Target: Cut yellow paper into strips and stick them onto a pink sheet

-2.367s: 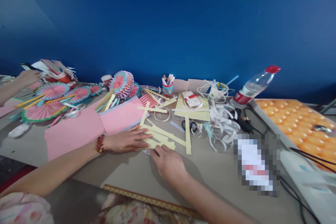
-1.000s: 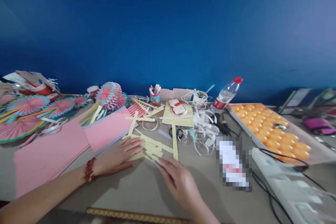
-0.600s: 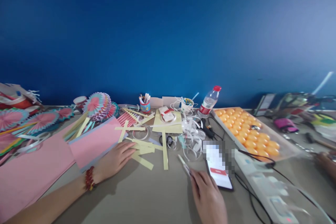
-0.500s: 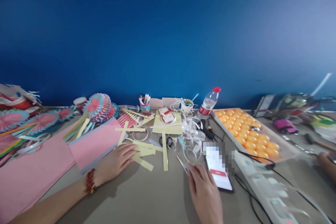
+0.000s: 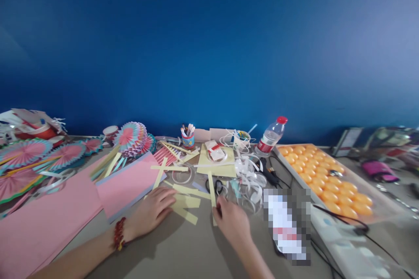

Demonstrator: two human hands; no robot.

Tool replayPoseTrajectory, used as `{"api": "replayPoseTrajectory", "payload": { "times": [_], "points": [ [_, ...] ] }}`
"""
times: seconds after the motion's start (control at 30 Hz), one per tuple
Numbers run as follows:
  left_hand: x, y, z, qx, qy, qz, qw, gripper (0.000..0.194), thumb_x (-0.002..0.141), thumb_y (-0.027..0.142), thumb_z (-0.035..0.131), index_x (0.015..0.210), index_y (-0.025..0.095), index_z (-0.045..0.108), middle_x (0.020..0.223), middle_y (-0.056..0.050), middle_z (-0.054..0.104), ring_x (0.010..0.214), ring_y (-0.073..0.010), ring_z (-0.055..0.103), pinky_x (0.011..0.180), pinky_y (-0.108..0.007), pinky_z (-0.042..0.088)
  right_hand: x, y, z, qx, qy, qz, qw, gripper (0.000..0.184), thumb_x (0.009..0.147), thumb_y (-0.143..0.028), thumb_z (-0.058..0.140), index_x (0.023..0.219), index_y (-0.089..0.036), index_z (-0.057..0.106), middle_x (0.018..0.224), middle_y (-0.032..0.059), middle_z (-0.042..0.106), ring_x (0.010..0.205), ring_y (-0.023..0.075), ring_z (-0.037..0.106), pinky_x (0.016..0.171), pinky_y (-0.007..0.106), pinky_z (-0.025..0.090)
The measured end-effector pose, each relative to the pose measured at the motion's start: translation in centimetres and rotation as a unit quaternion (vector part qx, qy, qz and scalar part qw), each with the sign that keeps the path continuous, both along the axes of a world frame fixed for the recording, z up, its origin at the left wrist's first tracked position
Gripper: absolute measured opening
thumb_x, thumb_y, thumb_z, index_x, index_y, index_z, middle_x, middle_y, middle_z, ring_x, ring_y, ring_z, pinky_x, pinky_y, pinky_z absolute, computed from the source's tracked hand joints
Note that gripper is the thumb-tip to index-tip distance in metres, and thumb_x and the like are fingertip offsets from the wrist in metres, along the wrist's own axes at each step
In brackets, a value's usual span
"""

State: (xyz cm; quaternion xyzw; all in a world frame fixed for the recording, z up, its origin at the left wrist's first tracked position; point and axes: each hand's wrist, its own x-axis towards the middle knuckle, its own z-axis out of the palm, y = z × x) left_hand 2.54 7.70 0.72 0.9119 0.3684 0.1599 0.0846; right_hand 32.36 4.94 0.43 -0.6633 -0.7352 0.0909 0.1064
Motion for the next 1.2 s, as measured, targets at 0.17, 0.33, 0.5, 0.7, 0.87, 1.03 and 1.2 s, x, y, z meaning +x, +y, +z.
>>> {"api": "replayPoseTrajectory", "payload": {
  "times": [0.17, 0.33, 0.5, 0.7, 0.87, 1.03, 1.2],
  "points": [
    [5.4, 2.7, 1.1, 0.049, 0.000, -0.073, 0.996, 0.019, 0.101, 0.022, 0.046, 0.103, 0.020, 0.064, 0.123, -0.004, 0.062, 0.115, -0.0205, 0.054, 0.105, -0.036, 0.041, 2.2, 0.2, -0.1, 0.038, 0.120, -0.036, 0.991, 0.020, 0.091, -0.036, 0.045, 0.078, -0.024, 0.054, 0.067, 0.0001, 0.065, 0.059, 0.0179, 0.062, 0.055, 0.025, 0.038],
    [11.8, 6.1, 0.8, 0.098, 0.068, -0.089, 0.989, 0.011, 0.096, 0.019, 0.055, 0.097, 0.014, 0.064, 0.107, -0.009, 0.063, 0.106, -0.0246, 0.056, 0.094, -0.039, 0.045, 4.0, -0.8, 0.4, 0.064, 0.134, -0.086, 0.985, 0.021, 0.087, -0.039, 0.043, 0.072, -0.025, 0.048, 0.061, -0.0012, 0.060, 0.056, 0.0175, 0.057, 0.055, 0.025, 0.038],
    [13.4, 7.4, 0.3, 0.089, 0.083, -0.130, 0.984, 0.011, 0.095, 0.014, 0.054, 0.093, 0.012, 0.064, 0.098, -0.011, 0.063, 0.099, -0.0250, 0.056, 0.087, -0.038, 0.045, 5.1, -1.9, -0.6, 0.005, 0.104, -0.104, 0.989, 0.022, 0.086, -0.037, 0.039, 0.071, -0.025, 0.050, 0.063, 0.0011, 0.064, 0.060, 0.0206, 0.062, 0.056, 0.028, 0.039],
    [11.6, 7.7, 1.6, 0.018, 0.038, -0.171, 0.984, 0.016, 0.098, 0.014, 0.047, 0.094, 0.014, 0.062, 0.102, -0.011, 0.063, 0.103, -0.0236, 0.055, 0.096, -0.038, 0.041, 5.9, -1.5, -0.4, 0.032, 0.055, -0.145, 0.987, 0.030, 0.092, -0.045, 0.037, 0.077, -0.026, 0.055, 0.071, 0.0038, 0.070, 0.065, 0.0240, 0.068, 0.054, 0.030, 0.040],
    [7.1, 7.0, 3.5, -0.095, -0.083, -0.111, 0.986, 0.013, 0.099, 0.022, 0.045, 0.098, 0.018, 0.058, 0.105, -0.008, 0.062, 0.103, -0.0212, 0.056, 0.094, -0.034, 0.044, 5.8, -1.6, -0.4, 0.178, 0.063, -0.109, 0.976, 0.031, 0.093, -0.046, 0.041, 0.100, -0.022, 0.060, 0.094, 0.0101, 0.071, 0.082, 0.0280, 0.070, 0.068, 0.036, 0.050],
    [4.9, 4.3, 3.4, -0.236, -0.196, -0.015, 0.952, 0.024, 0.102, 0.034, 0.034, 0.099, 0.018, 0.051, 0.088, -0.004, 0.062, 0.080, -0.0160, 0.063, 0.070, -0.026, 0.052, 1.6, -2.3, 1.5, 0.225, 0.166, 0.005, 0.960, 0.026, 0.095, -0.040, 0.049, 0.111, -0.024, 0.062, 0.108, 0.0101, 0.068, 0.084, 0.0236, 0.069, 0.066, 0.032, 0.056],
    [5.2, -0.5, 2.6, -0.488, -0.437, 0.046, 0.754, 0.034, 0.092, 0.050, 0.057, 0.092, 0.017, 0.052, 0.089, -0.005, 0.061, 0.084, -0.0184, 0.061, 0.075, -0.030, 0.053, -3.9, -3.6, 3.4, 0.212, 0.221, 0.117, 0.945, 0.024, 0.094, -0.026, 0.055, 0.117, -0.024, 0.058, 0.112, 0.0090, 0.067, 0.102, 0.0226, 0.065, 0.077, 0.030, 0.057]
  ]
}}
